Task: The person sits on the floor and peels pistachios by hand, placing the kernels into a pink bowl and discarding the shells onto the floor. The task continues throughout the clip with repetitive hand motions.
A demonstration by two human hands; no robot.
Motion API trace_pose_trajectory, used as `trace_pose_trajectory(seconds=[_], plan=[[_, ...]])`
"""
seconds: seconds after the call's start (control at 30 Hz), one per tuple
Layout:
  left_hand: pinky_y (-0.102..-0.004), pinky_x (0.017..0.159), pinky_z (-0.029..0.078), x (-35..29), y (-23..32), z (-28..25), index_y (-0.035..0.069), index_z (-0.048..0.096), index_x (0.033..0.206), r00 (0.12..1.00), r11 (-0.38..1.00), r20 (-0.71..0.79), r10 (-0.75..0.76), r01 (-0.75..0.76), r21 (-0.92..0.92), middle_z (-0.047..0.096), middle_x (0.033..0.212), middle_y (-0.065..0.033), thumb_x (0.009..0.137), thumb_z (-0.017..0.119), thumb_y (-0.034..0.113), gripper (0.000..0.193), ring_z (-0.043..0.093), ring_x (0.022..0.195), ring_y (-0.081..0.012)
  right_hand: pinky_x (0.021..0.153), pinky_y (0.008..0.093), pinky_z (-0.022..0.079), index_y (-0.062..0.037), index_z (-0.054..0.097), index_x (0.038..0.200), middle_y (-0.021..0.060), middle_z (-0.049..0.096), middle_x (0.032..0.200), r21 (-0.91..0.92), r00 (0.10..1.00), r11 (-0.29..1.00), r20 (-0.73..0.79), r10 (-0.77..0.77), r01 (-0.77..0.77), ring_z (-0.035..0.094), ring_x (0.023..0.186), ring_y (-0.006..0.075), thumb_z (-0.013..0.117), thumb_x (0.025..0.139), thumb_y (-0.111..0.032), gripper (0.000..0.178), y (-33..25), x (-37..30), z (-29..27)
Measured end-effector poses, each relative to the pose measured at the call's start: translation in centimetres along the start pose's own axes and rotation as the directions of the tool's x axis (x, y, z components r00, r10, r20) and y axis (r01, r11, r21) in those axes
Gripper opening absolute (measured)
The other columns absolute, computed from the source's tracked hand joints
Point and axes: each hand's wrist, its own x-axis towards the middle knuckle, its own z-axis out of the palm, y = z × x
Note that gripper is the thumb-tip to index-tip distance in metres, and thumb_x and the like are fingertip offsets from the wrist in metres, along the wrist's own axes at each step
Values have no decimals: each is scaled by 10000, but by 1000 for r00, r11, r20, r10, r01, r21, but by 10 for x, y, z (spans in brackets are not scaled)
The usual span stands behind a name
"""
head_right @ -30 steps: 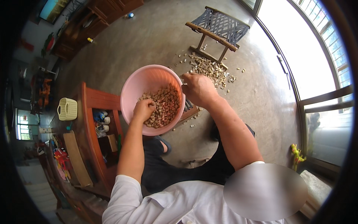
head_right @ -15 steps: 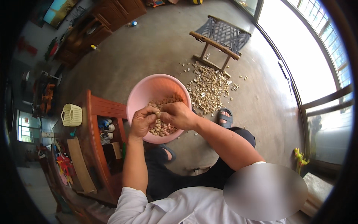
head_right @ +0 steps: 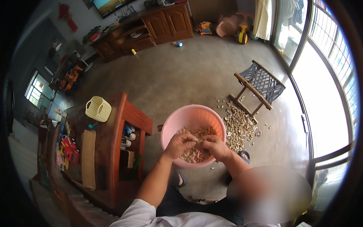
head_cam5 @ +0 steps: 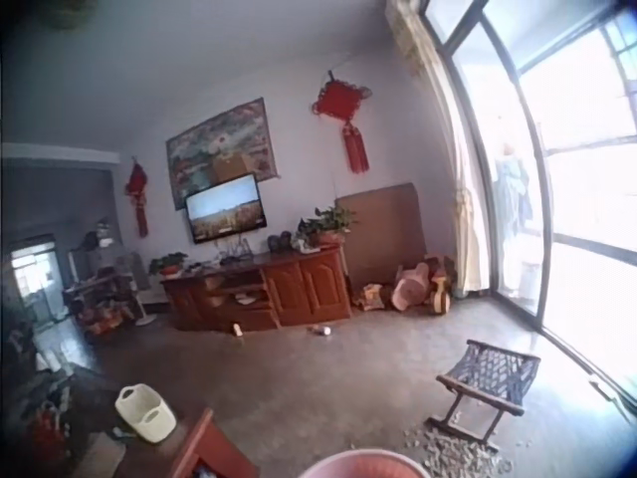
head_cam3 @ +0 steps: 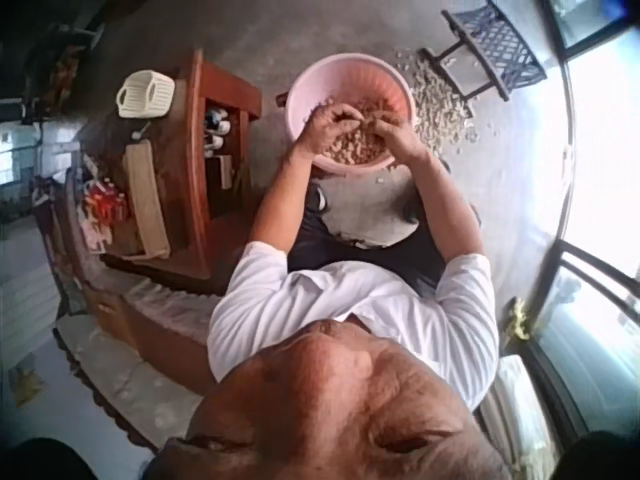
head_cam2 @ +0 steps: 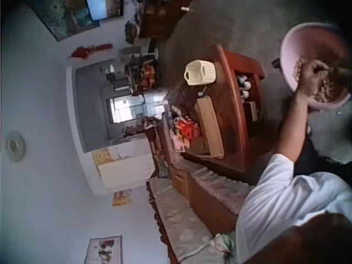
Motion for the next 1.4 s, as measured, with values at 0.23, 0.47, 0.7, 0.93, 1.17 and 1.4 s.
trace_pose_trajectory(seconds=[0.23,0.47,0.7,0.93,1.17,1.4], plan=[[-245,833,516,-3,-12,-4,15,708,1054,999,998,-33,36,-34,59,693,959,19,958,686,74,115,621,917,-75,542,226,378,-38,650,831,-6,567,682,122,985,985,-137,-103,120,493,592,78,643,902,-137,123,13,3,13],[-189,554,415,0,3,0,30,701,1006,990,994,-93,-103,99,-49,670,827,21,953,660,98,96,511,621,-16,558,232,397,-49,659,850,-32,573,715,-153,990,987,-117,-76,57,502,638,61,712,948,-242,223,-5,0,8],[-188,520,392,-1,-4,-4,31,672,987,988,988,7,-152,152,-27,648,782,22,943,639,114,99,500,594,-17,588,261,443,-32,686,886,-26,600,736,-379,993,918,35,-113,118,539,673,77,729,963,-275,258,-17,-8,2],[-206,569,438,-6,-20,5,20,649,959,994,977,-107,-13,35,212,636,784,28,932,620,65,60,540,657,-18,609,278,473,-35,700,921,-8,617,742,-482,979,859,-3,-202,175,558,694,83,694,981,-244,218,-8,-8,2],[-228,617,483,-2,-10,19,17,649,913,957,875,-200,210,-92,476,639,750,13,917,614,43,43,587,693,-34,557,255,411,-38,664,915,-18,563,710,-74,983,990,-130,-130,121,504,646,72,667,997,-253,230,21,4,5],[-245,627,496,-9,-4,16,7,650,923,944,903,-228,238,-129,410,650,755,-8,918,623,41,43,598,698,-47,517,224,348,-57,614,886,-35,506,690,-36,996,997,-46,-74,72,443,583,55,614,1024,-202,200,3,4,9]])
